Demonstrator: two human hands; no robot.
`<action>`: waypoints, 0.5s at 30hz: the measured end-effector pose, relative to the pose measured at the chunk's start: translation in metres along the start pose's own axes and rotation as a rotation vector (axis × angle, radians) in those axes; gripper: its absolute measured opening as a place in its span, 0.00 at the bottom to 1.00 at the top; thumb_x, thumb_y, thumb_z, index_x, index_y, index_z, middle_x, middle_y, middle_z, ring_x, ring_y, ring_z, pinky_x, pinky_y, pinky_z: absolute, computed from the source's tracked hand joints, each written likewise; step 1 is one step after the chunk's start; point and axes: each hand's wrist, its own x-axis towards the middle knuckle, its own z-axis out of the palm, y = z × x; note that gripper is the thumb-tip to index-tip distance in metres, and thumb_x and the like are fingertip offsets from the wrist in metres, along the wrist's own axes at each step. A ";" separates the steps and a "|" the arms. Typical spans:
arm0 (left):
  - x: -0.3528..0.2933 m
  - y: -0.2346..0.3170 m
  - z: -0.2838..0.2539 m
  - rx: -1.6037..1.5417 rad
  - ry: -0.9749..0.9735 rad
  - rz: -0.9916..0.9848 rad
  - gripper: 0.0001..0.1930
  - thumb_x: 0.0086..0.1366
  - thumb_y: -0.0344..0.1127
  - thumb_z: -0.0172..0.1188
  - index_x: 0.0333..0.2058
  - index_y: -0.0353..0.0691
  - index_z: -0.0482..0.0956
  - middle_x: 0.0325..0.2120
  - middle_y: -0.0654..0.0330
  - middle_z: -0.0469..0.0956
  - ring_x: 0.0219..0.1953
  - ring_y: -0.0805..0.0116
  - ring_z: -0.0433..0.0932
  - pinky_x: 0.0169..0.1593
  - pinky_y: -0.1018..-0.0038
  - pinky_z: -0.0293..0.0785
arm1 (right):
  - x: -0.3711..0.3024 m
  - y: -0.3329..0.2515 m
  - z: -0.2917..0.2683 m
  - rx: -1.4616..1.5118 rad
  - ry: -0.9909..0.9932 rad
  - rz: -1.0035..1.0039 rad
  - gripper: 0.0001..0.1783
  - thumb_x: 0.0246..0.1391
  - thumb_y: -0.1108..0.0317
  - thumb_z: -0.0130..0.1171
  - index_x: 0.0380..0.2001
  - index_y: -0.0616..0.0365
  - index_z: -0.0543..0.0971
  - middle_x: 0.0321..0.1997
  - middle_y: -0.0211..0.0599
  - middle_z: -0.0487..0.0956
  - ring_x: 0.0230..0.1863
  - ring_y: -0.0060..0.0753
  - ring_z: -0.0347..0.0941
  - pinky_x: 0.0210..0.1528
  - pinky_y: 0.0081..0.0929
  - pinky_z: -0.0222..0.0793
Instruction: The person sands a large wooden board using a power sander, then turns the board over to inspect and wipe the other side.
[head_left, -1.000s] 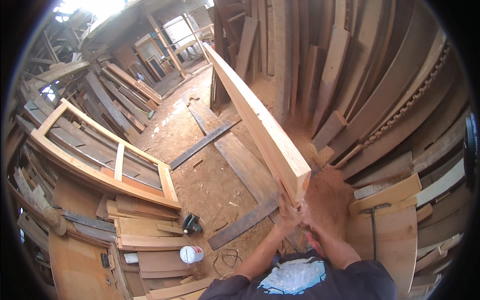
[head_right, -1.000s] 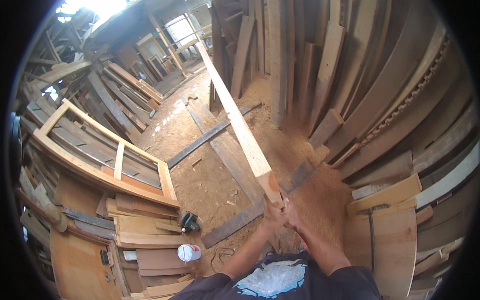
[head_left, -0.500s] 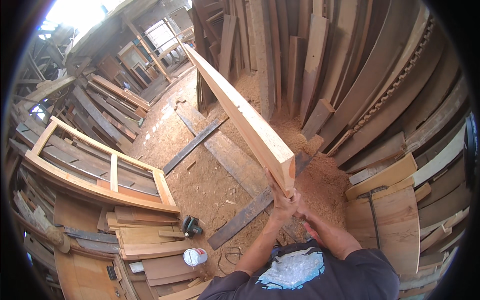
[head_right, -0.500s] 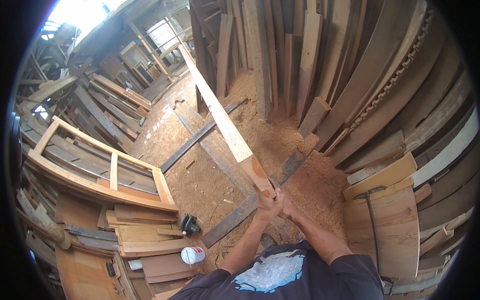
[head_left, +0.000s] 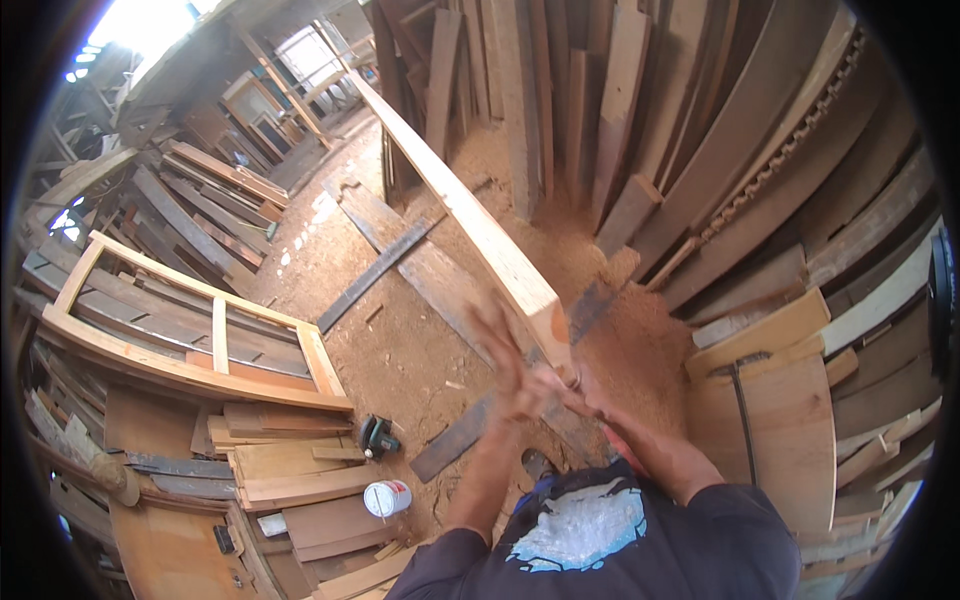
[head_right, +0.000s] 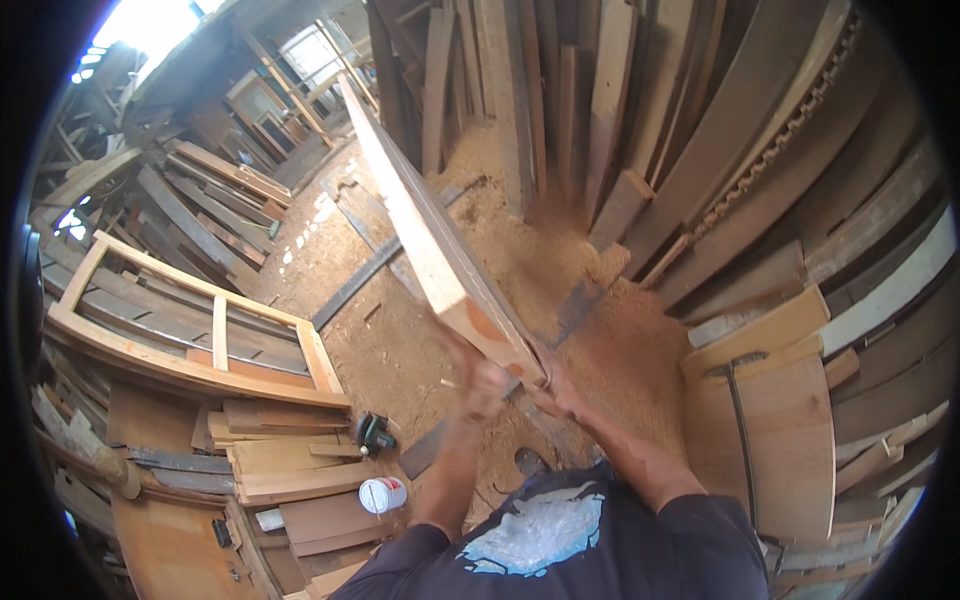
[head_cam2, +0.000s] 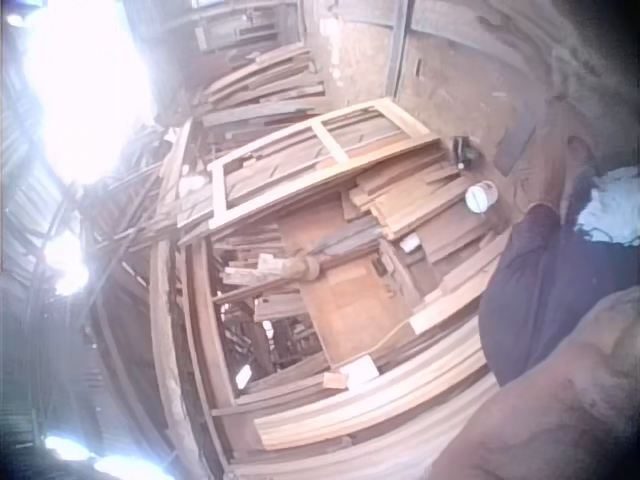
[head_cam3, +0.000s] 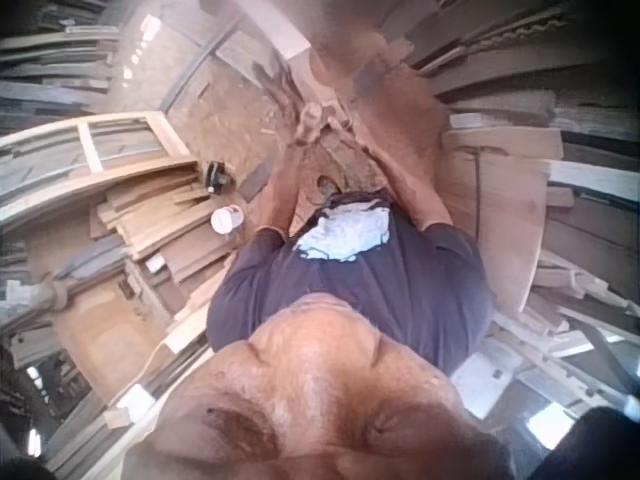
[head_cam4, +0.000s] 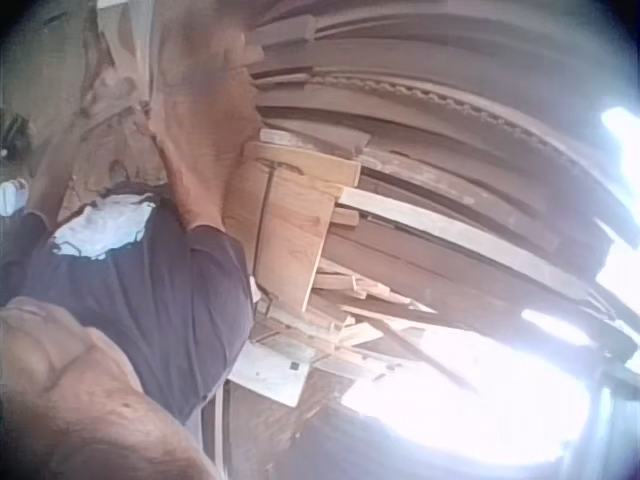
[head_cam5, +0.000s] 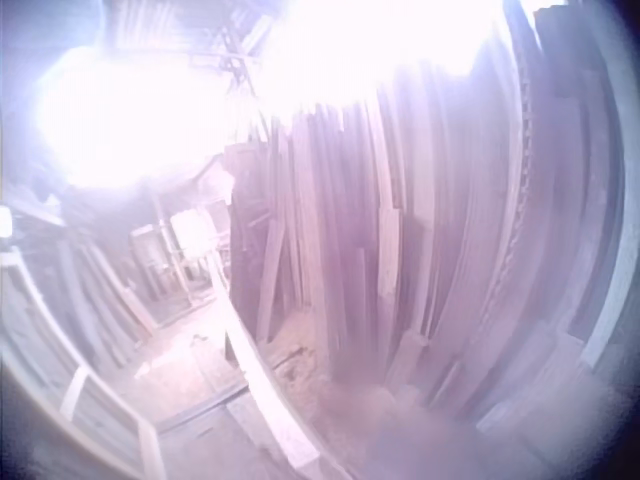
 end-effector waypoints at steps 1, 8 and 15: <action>0.024 -0.004 -0.011 0.009 0.212 0.224 0.61 0.68 0.70 0.53 0.75 0.36 0.22 0.78 0.45 0.37 0.78 0.52 0.46 0.78 0.54 0.41 | 0.000 0.006 0.012 0.004 -0.013 -0.016 0.38 0.57 0.59 0.64 0.68 0.64 0.66 0.63 0.51 0.75 0.63 0.41 0.71 0.65 0.38 0.66; 0.172 0.101 -0.007 0.176 0.086 0.547 0.28 0.74 0.58 0.42 0.46 0.36 0.72 0.44 0.53 0.77 0.45 0.60 0.70 0.63 0.60 0.59 | -0.001 -0.009 0.005 -0.275 0.025 -0.134 0.44 0.56 0.60 0.64 0.71 0.64 0.60 0.69 0.61 0.68 0.71 0.59 0.63 0.73 0.48 0.56; 0.162 0.099 -0.025 0.202 -0.019 0.491 0.37 0.74 0.63 0.33 0.20 0.42 0.78 0.14 0.64 0.74 0.21 0.69 0.69 0.48 0.65 0.66 | -0.048 0.070 0.001 -0.355 -0.134 0.270 0.38 0.57 0.60 0.60 0.68 0.64 0.65 0.57 0.64 0.78 0.61 0.65 0.74 0.65 0.49 0.68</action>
